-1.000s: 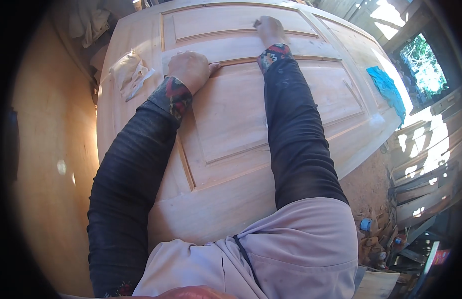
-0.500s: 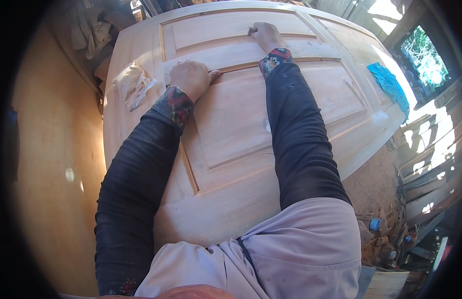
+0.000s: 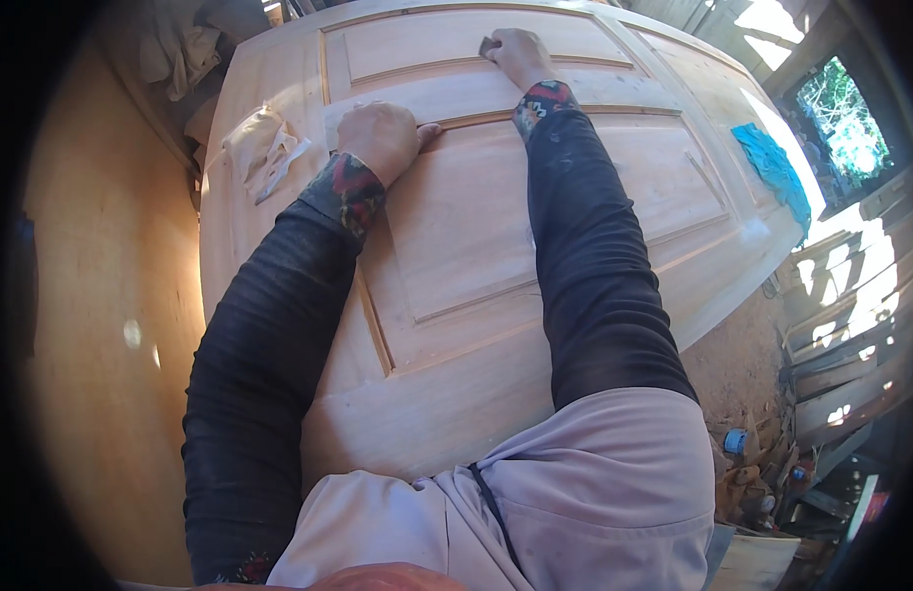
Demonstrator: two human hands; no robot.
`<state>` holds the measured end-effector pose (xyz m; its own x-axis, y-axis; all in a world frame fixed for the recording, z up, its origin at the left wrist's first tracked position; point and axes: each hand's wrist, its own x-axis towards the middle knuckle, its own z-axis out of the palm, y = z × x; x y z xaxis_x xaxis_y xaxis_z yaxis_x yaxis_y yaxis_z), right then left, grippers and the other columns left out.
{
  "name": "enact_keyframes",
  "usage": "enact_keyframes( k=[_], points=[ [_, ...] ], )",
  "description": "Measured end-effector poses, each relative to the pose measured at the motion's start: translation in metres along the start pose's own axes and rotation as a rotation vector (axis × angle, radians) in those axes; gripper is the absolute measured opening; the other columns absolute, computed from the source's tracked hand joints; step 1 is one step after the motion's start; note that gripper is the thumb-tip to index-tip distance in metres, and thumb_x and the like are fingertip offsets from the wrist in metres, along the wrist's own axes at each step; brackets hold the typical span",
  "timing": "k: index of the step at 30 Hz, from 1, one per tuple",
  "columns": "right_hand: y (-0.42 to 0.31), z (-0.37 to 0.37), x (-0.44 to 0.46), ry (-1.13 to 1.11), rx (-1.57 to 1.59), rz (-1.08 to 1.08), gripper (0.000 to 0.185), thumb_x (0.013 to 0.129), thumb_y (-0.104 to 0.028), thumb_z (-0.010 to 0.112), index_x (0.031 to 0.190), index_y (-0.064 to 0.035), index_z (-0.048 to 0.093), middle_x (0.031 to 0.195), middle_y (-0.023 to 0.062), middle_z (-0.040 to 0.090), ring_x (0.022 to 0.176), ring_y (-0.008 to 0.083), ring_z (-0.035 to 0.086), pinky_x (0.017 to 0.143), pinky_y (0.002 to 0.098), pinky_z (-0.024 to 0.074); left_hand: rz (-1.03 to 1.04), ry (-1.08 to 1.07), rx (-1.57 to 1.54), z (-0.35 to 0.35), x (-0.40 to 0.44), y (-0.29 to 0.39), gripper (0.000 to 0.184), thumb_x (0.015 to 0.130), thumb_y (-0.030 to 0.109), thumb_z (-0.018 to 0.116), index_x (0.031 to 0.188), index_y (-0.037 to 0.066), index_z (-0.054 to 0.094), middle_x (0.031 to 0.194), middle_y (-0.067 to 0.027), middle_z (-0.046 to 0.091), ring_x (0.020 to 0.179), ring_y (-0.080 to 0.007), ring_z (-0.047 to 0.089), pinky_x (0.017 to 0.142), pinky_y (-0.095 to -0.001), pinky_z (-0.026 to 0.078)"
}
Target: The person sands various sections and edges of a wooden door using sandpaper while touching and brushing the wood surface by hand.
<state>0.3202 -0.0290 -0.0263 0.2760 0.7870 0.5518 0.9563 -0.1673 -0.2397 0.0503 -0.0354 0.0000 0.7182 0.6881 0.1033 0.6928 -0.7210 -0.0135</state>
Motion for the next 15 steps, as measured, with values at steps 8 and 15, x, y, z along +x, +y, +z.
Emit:
enact_keyframes(
  k=[8,15],
  points=[
    [-0.002,0.0,0.005,-0.049,-0.056,-0.007,0.021,0.08,-0.024,0.065,0.092,-0.0072,0.069,0.09,0.0171,0.068,0.09,0.0342,0.064,0.081,0.0416,0.0489,0.014,0.105,0.05,0.008,0.002,0.001,0.06,0.089,0.06,0.047,0.088,0.006,0.073,0.087,-0.0141,0.07,0.086,-0.0288,0.067,0.076,-0.0381,0.051],
    [0.024,-0.006,-0.001,0.033,-0.037,0.147,0.024,0.078,-0.026,0.065,0.087,-0.0036,0.066,0.086,0.019,0.066,0.086,0.0365,0.063,0.078,0.0426,0.0479,0.024,0.106,0.049,0.007,-0.001,-0.002,0.06,0.089,0.06,0.047,0.088,0.006,0.073,0.086,-0.0137,0.07,0.085,-0.0277,0.067,0.075,-0.037,0.051]
  ],
)
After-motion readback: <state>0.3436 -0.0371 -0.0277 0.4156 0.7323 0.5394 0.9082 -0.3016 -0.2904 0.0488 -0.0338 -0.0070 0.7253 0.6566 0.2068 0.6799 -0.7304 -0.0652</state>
